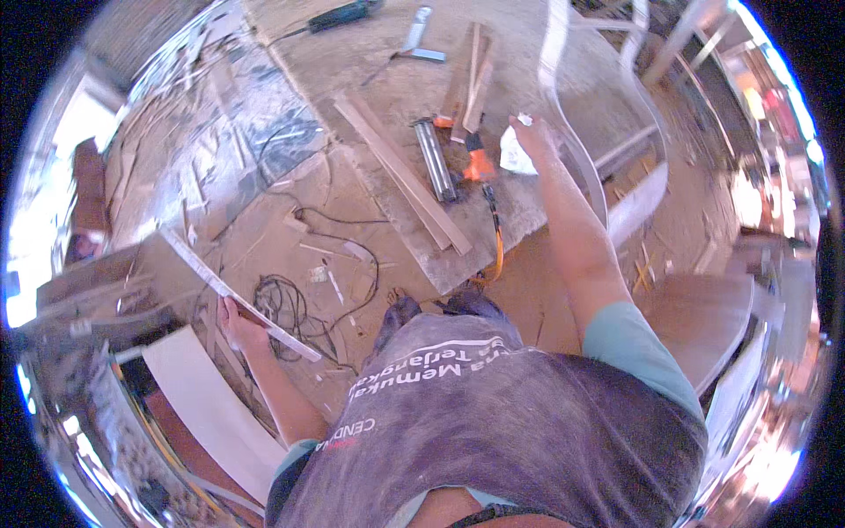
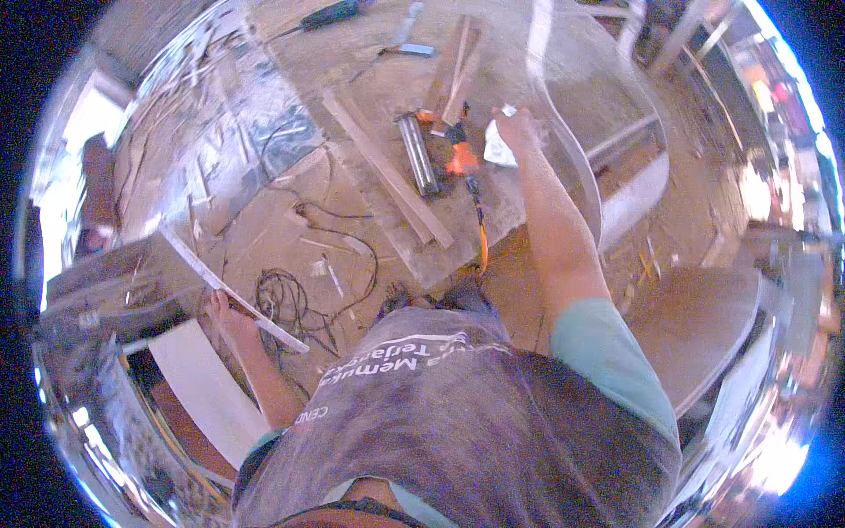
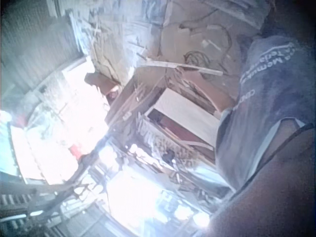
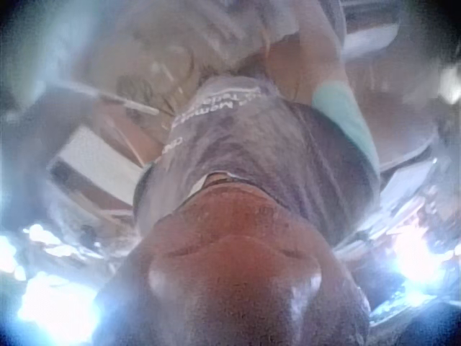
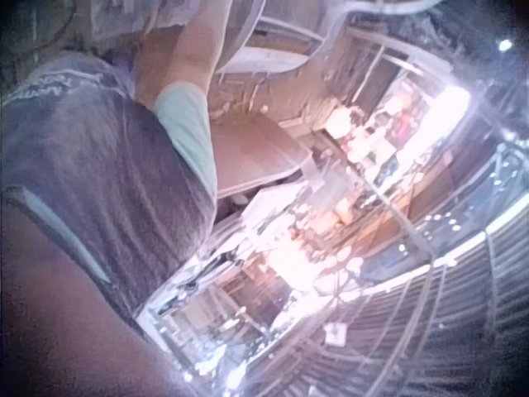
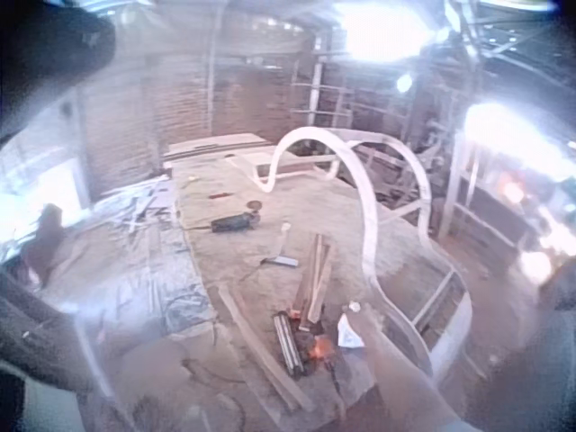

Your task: The person selects thin wood strips, wipes adhesive onto them with a cloth, and then secures the strips to the edges of a curved wooden structure using a pneumatic nail gun.

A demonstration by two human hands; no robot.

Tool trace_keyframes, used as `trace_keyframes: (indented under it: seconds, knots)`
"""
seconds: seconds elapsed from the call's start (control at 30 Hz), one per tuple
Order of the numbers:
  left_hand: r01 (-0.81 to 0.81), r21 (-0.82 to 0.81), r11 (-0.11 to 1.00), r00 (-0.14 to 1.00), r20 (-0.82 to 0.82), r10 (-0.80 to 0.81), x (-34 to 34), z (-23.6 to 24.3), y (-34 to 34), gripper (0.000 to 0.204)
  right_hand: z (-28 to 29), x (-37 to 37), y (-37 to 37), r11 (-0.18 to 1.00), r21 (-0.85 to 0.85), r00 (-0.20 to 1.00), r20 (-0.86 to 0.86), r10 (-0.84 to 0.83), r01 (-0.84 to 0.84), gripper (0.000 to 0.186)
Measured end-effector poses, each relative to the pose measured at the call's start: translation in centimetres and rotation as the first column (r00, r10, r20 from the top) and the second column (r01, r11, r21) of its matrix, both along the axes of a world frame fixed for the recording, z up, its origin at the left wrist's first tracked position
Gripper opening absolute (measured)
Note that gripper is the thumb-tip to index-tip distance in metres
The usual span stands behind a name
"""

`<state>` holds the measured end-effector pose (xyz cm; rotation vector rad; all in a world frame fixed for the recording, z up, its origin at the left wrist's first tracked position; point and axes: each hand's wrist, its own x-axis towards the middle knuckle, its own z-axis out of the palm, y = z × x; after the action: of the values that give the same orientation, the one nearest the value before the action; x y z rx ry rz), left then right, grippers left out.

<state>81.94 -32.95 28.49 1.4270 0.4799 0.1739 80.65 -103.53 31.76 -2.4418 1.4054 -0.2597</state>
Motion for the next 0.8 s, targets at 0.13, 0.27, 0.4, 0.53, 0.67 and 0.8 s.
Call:
trace_keyframes:
  seconds: [0.13,0.27,0.4,0.53,0.67,0.8]
  knots:
    - [-0.132,-0.087,0.987,0.984,0.109,0.141,-5.1,-1.2,1.7,0.033,2.5,5.5,5.1,0.928,0.110,0.913,0.257,0.318,-0.355,0.067]
    - [-0.269,-0.057,0.961,0.961,0.046,0.272,-12.7,-1.3,-0.1,0.028,1.8,7.8,9.2,0.307,0.850,0.887,0.461,-0.037,-0.429,0.056]
    - [-0.339,-0.013,0.941,0.928,0.160,0.337,-19.4,3.6,-8.2,0.030,-2.6,11.0,6.2,0.268,0.399,0.439,0.438,0.785,-0.877,0.052]
    - [-0.441,0.213,0.872,0.897,0.068,0.437,-27.5,4.5,-11.9,0.034,-1.9,18.4,3.8,0.168,-0.076,0.159,0.107,0.981,-0.983,0.044]
    - [-0.482,0.161,0.861,0.875,0.025,0.484,-34.7,2.3,-14.6,0.034,-2.6,14.0,9.6,0.249,0.227,0.332,0.493,0.804,-0.942,0.041]
    - [-0.537,0.150,0.830,0.844,0.081,0.531,-37.6,0.9,-14.7,0.031,-4.4,9.0,14.4,0.195,0.289,0.322,0.505,0.801,-0.937,0.039]
